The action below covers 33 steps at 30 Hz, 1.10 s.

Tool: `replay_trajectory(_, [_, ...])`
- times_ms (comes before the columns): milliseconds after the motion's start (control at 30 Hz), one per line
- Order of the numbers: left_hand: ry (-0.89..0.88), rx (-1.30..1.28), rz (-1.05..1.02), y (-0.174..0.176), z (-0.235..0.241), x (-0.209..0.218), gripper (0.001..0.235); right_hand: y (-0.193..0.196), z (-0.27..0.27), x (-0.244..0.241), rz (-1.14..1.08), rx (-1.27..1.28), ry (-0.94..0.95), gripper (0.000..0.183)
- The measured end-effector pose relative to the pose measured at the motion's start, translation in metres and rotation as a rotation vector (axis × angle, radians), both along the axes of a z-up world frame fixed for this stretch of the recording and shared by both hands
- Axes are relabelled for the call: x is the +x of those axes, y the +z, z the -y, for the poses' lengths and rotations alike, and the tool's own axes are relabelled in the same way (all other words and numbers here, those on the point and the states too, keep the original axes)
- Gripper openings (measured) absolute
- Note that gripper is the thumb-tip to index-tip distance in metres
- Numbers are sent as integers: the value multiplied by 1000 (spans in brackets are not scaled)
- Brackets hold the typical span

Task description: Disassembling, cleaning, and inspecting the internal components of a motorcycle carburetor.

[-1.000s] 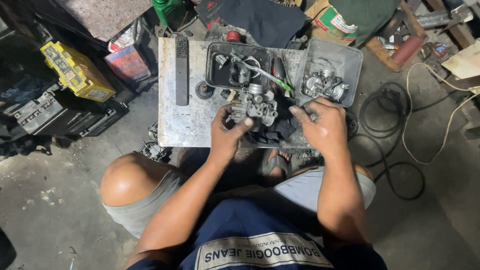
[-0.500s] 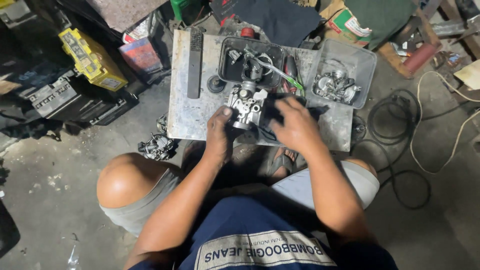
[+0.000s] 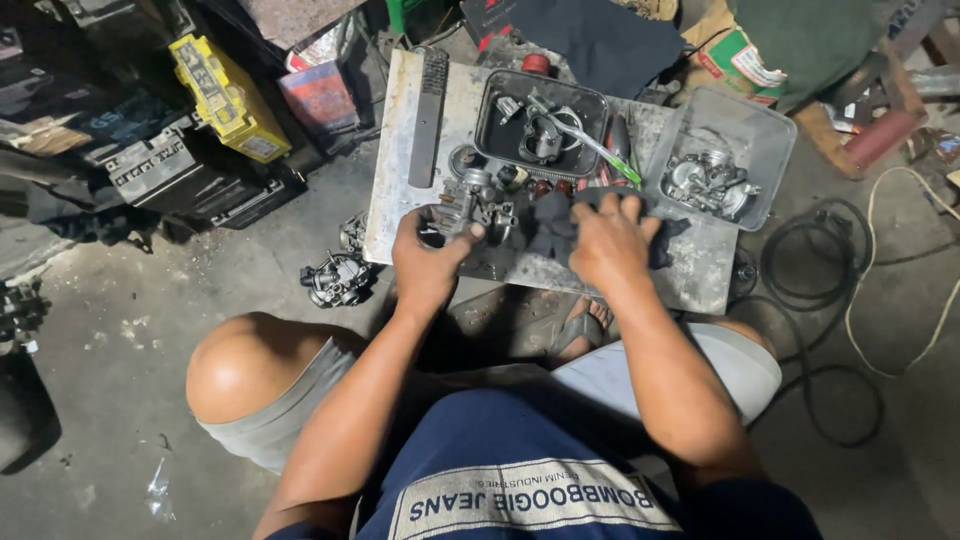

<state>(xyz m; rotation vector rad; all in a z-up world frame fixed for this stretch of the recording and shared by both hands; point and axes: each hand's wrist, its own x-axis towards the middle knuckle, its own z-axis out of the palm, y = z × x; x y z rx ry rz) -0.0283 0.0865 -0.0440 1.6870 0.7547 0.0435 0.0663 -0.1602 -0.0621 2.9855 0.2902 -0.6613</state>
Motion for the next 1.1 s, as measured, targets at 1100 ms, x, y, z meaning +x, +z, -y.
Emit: replay_trajectory(1100, [-280,976,228,-7,54,1,112,53,1,3,-83,105,-159,39])
